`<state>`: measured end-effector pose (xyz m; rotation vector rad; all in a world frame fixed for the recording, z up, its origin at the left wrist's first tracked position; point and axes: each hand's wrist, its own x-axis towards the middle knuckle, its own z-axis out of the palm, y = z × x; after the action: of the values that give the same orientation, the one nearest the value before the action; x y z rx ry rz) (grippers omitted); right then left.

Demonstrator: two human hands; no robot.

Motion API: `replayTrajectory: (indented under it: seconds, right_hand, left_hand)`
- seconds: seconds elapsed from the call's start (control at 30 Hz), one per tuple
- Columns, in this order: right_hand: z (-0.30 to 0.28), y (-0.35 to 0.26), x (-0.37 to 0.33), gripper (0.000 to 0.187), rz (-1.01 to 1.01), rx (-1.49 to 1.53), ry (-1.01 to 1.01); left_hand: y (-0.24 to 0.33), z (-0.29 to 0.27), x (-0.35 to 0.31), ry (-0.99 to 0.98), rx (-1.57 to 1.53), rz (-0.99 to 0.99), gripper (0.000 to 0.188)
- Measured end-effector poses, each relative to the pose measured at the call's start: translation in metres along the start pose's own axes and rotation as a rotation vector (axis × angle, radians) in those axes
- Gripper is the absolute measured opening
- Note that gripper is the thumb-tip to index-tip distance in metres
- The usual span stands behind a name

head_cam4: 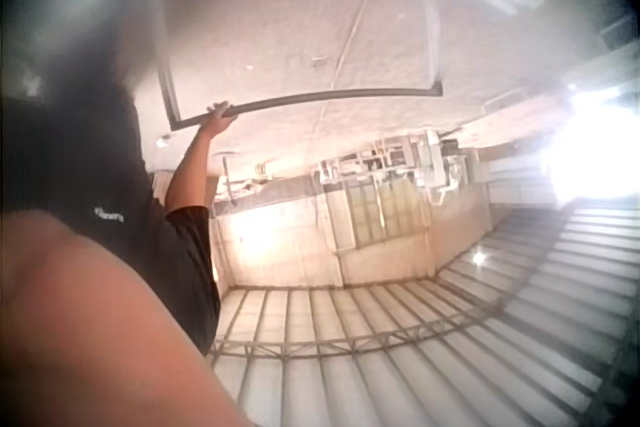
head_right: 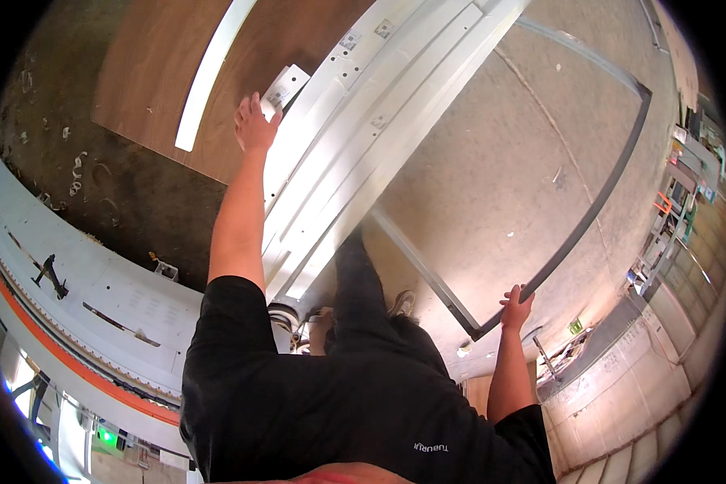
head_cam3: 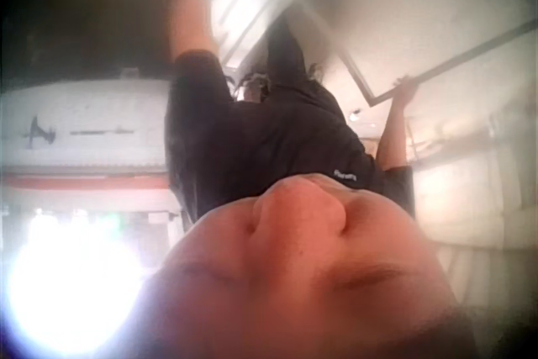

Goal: The person operates a machine to process long white plastic profiles. They feed the profiles into the machine, retrieve the processed pieces, and stack them on a nearby table. The person also briefly inspects the cut ends of the profiles.

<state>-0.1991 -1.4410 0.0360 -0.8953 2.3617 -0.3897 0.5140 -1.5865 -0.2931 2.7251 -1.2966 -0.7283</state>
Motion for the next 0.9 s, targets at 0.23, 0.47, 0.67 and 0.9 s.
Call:
replayTrajectory:
  seconds: [0.23, 0.47, 0.67, 0.9]
  right_hand:
    - [0.002, -0.003, 0.003, 0.044, -0.002, 0.014, -0.009]
    - [0.004, -0.008, 0.008, 0.047, -0.048, 0.027, -0.030]
    - [-0.001, 0.008, 0.012, 0.059, -0.017, 0.022, -0.073]
    - [-0.028, -0.018, 0.030, 0.098, -0.331, -0.436, 0.030]
  left_hand:
    - [-0.009, 0.008, 0.017, -0.064, 0.106, 0.041, 0.072]
    - [-0.027, -0.009, -0.048, -0.137, -0.755, -0.299, 0.057]
    - [0.028, -0.091, -0.230, -0.547, -2.270, -0.345, 0.062]
    - [0.093, -0.180, -0.446, -0.868, -2.789, 0.318, 0.090]
